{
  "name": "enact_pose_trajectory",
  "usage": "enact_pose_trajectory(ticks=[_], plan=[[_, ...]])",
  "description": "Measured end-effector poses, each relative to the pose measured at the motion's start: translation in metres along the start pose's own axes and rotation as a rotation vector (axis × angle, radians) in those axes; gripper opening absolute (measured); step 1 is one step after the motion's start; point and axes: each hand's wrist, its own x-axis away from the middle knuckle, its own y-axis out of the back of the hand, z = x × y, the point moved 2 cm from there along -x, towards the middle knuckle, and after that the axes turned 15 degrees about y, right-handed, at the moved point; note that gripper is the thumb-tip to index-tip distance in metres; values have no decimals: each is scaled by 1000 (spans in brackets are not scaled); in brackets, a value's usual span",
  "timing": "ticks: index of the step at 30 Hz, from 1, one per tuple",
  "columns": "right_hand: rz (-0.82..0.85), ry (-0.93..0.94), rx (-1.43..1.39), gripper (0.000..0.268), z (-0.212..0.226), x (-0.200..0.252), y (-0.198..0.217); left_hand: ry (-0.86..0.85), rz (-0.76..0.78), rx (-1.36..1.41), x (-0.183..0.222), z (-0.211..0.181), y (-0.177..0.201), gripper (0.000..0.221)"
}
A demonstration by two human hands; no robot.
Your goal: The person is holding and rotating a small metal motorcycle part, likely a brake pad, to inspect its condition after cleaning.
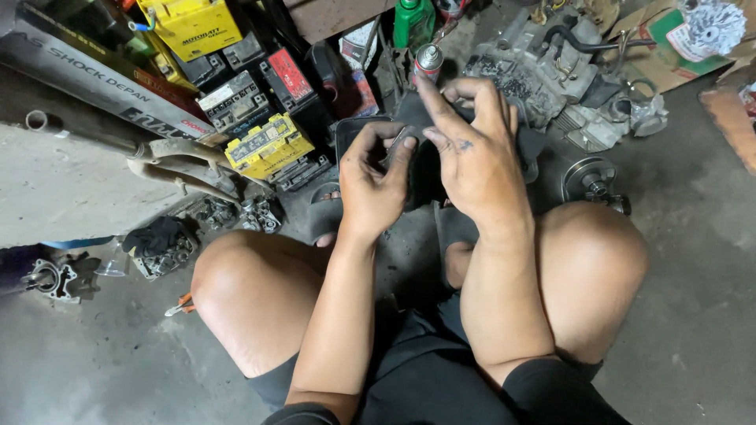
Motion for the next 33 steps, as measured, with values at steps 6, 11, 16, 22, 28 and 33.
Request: enact_pose_trajectory(ticks=[6,11,16,22,28,33], plan=[[21,35,23,64,9,0,-3,-24,23,-68,3,-3,1,14],[21,3,23,61,6,0,-2,-17,-34,-74,-1,9,6,5],[9,43,47,57,10,-2,-4,-76,34,-66,2,-3,8,7],[-45,-34,4,57,4,2,-4,51,-19,29,2,-4,13,7],[-92,-11,-220,54,10,4,-6,82,-75,205,1,9,9,11],[-206,-29,-165,51,8,4,-11,111,1,255,5,13,-5,10]])
